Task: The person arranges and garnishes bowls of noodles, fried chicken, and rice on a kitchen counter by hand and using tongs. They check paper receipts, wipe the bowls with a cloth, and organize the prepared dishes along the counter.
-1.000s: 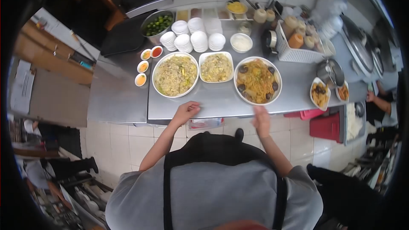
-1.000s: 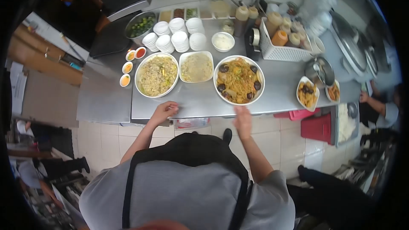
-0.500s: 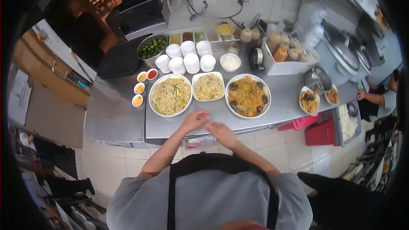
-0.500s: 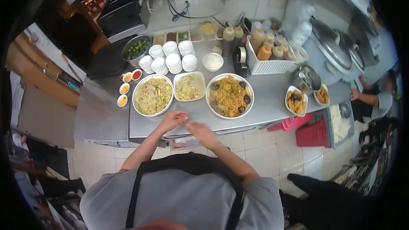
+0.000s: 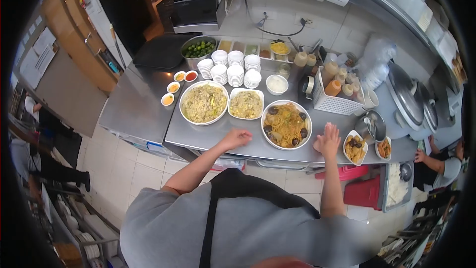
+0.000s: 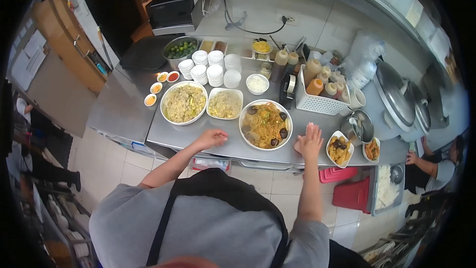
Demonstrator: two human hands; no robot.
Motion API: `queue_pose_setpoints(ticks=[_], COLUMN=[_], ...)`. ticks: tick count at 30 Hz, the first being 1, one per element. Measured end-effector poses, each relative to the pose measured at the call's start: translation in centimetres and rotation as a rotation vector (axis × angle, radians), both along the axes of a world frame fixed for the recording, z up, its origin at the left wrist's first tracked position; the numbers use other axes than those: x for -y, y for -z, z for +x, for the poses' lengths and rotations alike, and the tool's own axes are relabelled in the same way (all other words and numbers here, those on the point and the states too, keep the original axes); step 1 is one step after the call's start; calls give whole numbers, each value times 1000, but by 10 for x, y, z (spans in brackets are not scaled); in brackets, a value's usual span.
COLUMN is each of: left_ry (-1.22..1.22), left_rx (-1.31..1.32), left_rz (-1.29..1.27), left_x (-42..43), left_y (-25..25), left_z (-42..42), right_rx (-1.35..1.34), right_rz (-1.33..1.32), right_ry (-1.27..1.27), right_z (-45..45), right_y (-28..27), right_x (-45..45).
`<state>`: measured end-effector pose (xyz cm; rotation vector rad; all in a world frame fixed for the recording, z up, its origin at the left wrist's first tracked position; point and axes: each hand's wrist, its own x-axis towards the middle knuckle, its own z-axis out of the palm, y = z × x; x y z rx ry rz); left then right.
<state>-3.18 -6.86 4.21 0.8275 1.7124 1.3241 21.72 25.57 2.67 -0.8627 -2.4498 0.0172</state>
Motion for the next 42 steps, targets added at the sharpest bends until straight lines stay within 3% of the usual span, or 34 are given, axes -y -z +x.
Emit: queue_pose_setpoints(ticks=[2, 5, 7, 9, 12, 14, 15, 17, 19, 23, 25, 27, 31, 35, 40, 42], left_ry=[25, -27, -82, -131, -168, -190, -174, -182, -164, -102, -87, -85, -139, -116, -41, -11], left_rx=[18, 9, 23, 46, 57, 60, 61, 75, 94, 24, 21, 17, 6, 46, 42, 38], left_rz=[-59, -111, -111, -109, -187, -223, -237, -234, -260, -289, -273, -246, -277, -239, -221, -218], left_x=[2, 9, 17, 27, 35, 41, 42, 49, 52, 57, 65, 74, 110, 136, 151, 155], left_y=[-3, -6, -1, 9, 11, 2, 5, 11, 11, 4, -4, -9, -11, -6, -7, -5], left_z=[13, 22, 26, 31, 42, 52, 54, 59, 65, 58, 52, 43, 34, 17, 0, -2], right_rx=[142, -105, -257, -296, -172, -123, -184, -978, -261, -324, -563, -506, -504, -378, -387, -274], right_rz=[144, 86, 40, -289, -215, -657, -1329, -1717, 2, 53, -797, -153, -283, -226, -301, -584], right_ry=[102, 32, -329, -462, -672, -852, -491, -404, -305, -165, -396, -473, -730, -740, -806, -809], right_z=[-15, -27, -16, 6, 35, 53, 56, 41, 29, 19, 13, -4, -68, -131, -127, -96], right_y=[15, 16, 45, 50, 50, 50, 15, 37, 3, 47, 66, 47, 49, 49, 49, 30], right_x=[-4, 18, 36, 86, 116, 120, 117, 66, 22, 27, 75, 134, 230, 308, 310, 297])
